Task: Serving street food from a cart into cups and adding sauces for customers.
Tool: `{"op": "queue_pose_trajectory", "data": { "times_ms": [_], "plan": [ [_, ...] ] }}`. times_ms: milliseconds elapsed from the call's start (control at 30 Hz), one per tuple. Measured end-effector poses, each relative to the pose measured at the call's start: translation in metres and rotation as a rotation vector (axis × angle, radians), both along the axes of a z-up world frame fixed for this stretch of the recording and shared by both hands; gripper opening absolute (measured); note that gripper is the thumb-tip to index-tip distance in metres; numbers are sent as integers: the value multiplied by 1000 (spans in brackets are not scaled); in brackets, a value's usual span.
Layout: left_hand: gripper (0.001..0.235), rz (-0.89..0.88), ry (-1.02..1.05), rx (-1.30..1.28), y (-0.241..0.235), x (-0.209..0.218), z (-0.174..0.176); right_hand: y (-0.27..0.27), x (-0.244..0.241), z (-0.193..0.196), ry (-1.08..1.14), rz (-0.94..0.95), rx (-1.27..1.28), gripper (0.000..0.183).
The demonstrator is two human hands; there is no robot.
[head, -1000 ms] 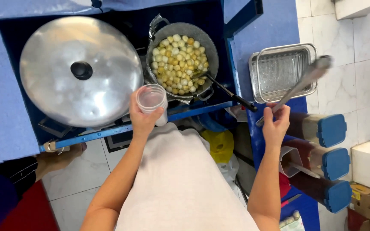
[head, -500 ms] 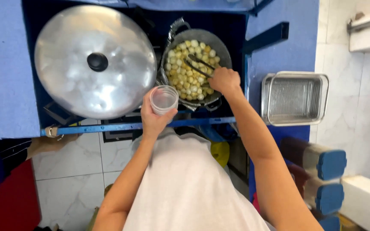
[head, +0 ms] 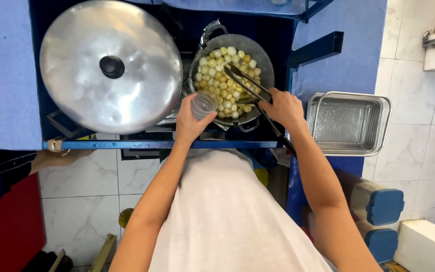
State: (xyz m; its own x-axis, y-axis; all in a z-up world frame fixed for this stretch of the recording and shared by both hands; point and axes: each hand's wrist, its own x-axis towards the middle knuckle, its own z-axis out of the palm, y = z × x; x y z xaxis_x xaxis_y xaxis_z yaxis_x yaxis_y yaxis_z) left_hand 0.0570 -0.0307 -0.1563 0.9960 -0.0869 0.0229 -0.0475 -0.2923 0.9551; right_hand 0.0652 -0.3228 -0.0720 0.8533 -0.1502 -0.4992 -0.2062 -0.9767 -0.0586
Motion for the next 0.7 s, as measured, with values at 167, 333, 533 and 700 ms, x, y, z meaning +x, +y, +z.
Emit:
{"op": "queue_pose_trajectory", "data": {
  "times_ms": [167, 333, 533, 700],
  "plan": [
    [76, 22, 187, -1, -6, 4, -10, 26, -36, 99, 200, -223, 363, 68],
    [71, 61, 177, -13, -4, 3, -12, 13, -27, 61, 150, -224, 277, 64],
    [68, 43, 106, -47, 4, -4, -9, 7, -3, -104, 114, -82, 49, 65],
    [70, 40, 134, -26, 5, -5, -1, 13, -11, -96, 23, 0, -32, 52]
  ]
}}
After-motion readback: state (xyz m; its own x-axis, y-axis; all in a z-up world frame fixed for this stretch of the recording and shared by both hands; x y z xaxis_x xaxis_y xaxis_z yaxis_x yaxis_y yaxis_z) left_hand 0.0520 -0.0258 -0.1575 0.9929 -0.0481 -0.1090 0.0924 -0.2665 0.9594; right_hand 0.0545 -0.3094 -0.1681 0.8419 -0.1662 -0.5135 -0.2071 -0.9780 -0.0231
